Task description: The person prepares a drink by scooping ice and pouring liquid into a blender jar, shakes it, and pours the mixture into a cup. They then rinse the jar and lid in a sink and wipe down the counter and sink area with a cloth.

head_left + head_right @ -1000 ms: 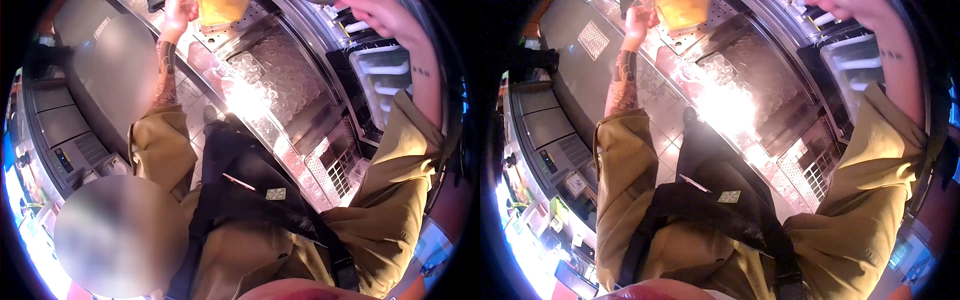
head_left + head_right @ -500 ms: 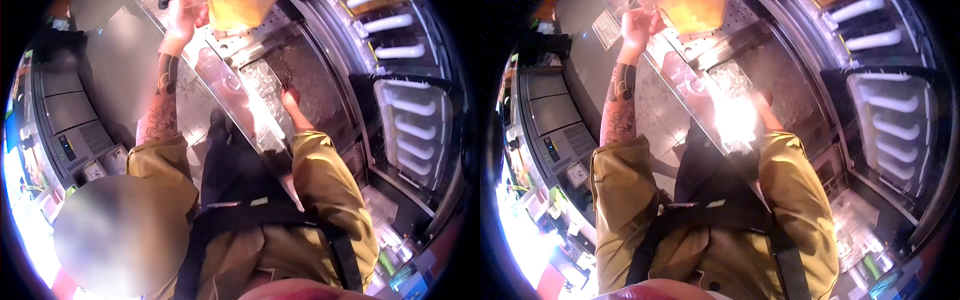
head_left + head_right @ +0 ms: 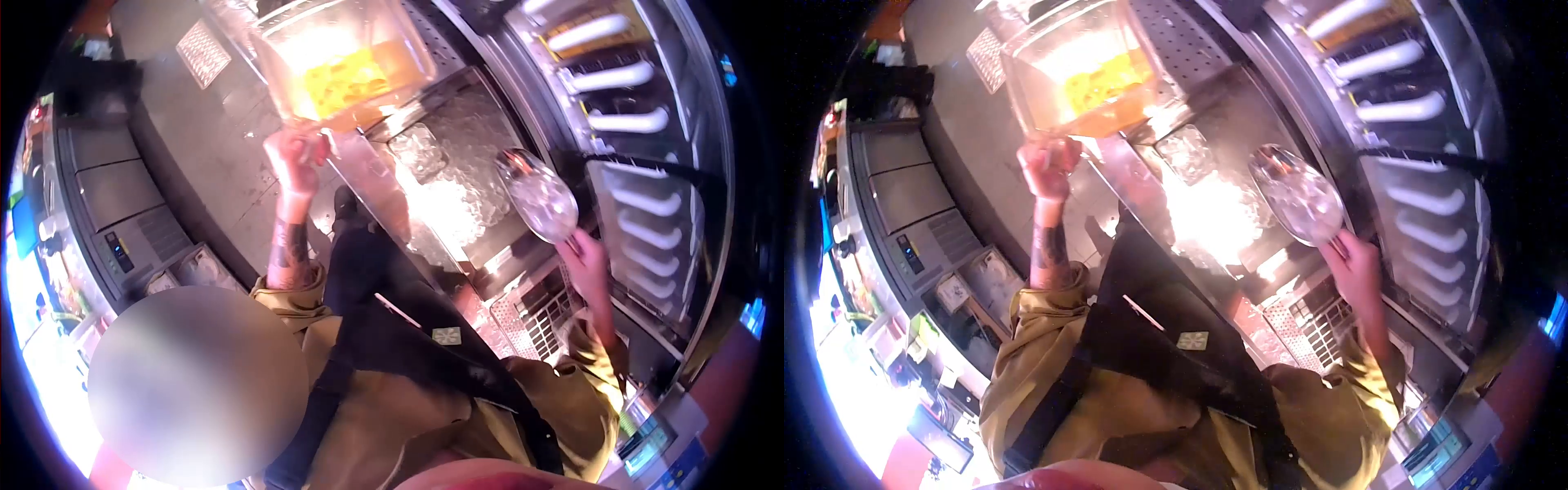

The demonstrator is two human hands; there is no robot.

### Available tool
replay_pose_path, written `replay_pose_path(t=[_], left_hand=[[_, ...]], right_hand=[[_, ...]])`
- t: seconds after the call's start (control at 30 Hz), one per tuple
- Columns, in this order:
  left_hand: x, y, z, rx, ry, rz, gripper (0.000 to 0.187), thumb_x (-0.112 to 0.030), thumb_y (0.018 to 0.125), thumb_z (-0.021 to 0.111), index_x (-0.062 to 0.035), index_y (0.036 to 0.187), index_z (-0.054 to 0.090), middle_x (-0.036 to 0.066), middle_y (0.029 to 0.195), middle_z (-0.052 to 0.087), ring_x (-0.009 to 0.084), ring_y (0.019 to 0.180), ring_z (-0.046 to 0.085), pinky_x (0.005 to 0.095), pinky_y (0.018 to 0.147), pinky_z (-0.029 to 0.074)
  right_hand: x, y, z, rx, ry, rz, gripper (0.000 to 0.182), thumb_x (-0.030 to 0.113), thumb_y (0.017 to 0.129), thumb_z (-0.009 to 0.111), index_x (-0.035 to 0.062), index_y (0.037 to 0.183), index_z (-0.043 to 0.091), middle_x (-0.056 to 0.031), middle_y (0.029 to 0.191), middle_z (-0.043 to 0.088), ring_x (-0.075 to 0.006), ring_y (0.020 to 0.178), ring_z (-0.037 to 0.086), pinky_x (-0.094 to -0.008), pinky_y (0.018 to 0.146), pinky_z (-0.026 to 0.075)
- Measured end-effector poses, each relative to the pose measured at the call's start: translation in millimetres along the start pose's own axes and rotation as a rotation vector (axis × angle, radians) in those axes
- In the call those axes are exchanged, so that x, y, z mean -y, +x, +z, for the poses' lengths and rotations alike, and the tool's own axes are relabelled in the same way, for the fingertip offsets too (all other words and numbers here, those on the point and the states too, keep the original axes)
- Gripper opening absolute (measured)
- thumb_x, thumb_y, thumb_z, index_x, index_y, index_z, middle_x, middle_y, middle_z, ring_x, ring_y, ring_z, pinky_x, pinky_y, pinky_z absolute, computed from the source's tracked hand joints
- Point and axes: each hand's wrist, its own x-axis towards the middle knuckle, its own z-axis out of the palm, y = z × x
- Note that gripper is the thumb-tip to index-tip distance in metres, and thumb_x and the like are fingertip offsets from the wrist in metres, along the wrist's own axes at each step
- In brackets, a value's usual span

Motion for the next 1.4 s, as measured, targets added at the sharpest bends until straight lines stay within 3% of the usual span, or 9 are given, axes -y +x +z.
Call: replay_pose_path(t=[0.1,0.33,0.57,0.7,0.77,0.87,1.03,1.33,1.4], left_hand=[[0,-3,2,-0.016,0.005,-0.046,0.055,-0.046,0.086,0.047,0.0026,0.060,0.052,0.008,0.049,0.050,0.0150,0.041,0.046,0.0271,0.040,0.033],[-2,-3,-5,0.000,0.151,-0.065,0.057,-0.053,0.088,0.046,-0.0017,0.064,0.058,0.005,0.052,0.054,0.0149,0.045,0.052,0.0273,0.045,0.039],[-32,42,-52,0.106,0.113,-0.143,0.049,-0.044,0.082,0.052,0.0002,0.061,0.058,0.008,0.049,0.048,0.0185,0.041,0.047,0.0290,0.044,0.036],[-72,73,-121,0.242,0.138,-0.158,0.042,-0.038,0.077,0.054,-0.0006,0.058,0.055,0.009,0.052,0.053,0.0218,0.043,0.052,0.0295,0.045,0.039],[-98,92,-155,0.249,0.069,-0.164,0.046,-0.042,0.077,0.053,-0.0007,0.058,0.056,0.008,0.055,0.056,0.0221,0.046,0.056,0.0292,0.046,0.041],[-118,102,-195,0.125,0.022,-0.262,0.047,-0.040,0.076,0.055,0.0038,0.061,0.055,0.005,0.048,0.050,0.0127,0.038,0.046,0.0234,0.038,0.033],[-125,138,-254,0.189,0.145,-0.237,0.058,-0.053,0.081,0.050,0.0013,0.061,0.055,0.004,0.048,0.049,0.0131,0.041,0.048,0.0260,0.042,0.034],[-93,217,-322,0.203,0.060,-0.232,0.036,-0.028,0.080,0.052,-0.0026,0.056,0.044,0.004,0.051,0.048,0.0114,0.044,0.042,0.0255,0.043,0.033],[-90,236,-332,0.208,0.198,-0.246,0.033,-0.027,0.076,0.052,-0.0025,0.055,0.046,0.003,0.049,0.047,0.0112,0.042,0.042,0.0261,0.043,0.033]], right_hand=[[71,2,-41,0.091,0.120,0.093,0.012,0.004,0.086,0.061,-0.0044,0.094,0.060,0.0088,0.067,0.044,-0.0010,0.060,0.033,-0.0186,0.052,0.024],[223,40,-61,0.333,0.160,0.321,0.016,0.010,0.092,0.057,-0.0039,0.099,0.060,0.0057,0.069,0.050,-0.0023,0.062,0.038,-0.0208,0.055,0.032],[143,75,36,0.403,0.334,0.740,0.025,0.027,0.094,0.054,0.0067,0.082,0.060,0.0088,0.056,0.044,-0.0016,0.041,0.034,-0.0203,0.036,0.020],[54,173,184,0.351,0.387,0.825,0.042,0.040,0.091,0.054,0.0009,0.080,0.065,-0.0086,0.068,0.061,-0.0163,0.057,0.060,-0.0285,0.053,0.050],[112,220,203,0.090,-0.424,0.290,0.050,0.047,0.091,0.050,-0.0013,0.094,0.065,-0.0230,0.089,0.065,-0.0409,0.084,0.062,-0.0466,0.084,0.047],[253,303,225,-0.374,-0.061,-0.103,0.041,0.039,0.088,0.058,-0.0013,0.092,0.063,-0.0245,0.095,0.063,-0.0409,0.089,0.061,-0.0451,0.081,0.047],[338,452,267,-0.048,-0.133,0.274,0.080,0.046,0.056,0.082,-0.0068,0.111,0.056,-0.0264,0.107,0.062,-0.0358,0.104,0.061,-0.0409,0.089,0.048],[351,423,214,0.123,0.627,0.147,0.032,0.019,0.064,0.080,-0.0005,0.085,0.067,-0.0041,0.078,0.065,-0.0120,0.072,0.061,-0.0297,0.060,0.046],[424,378,189,-0.099,-0.064,-0.160,0.020,0.014,0.070,0.076,0.0022,0.080,0.065,-0.0046,0.070,0.058,-0.0158,0.065,0.060,-0.0313,0.056,0.046]])
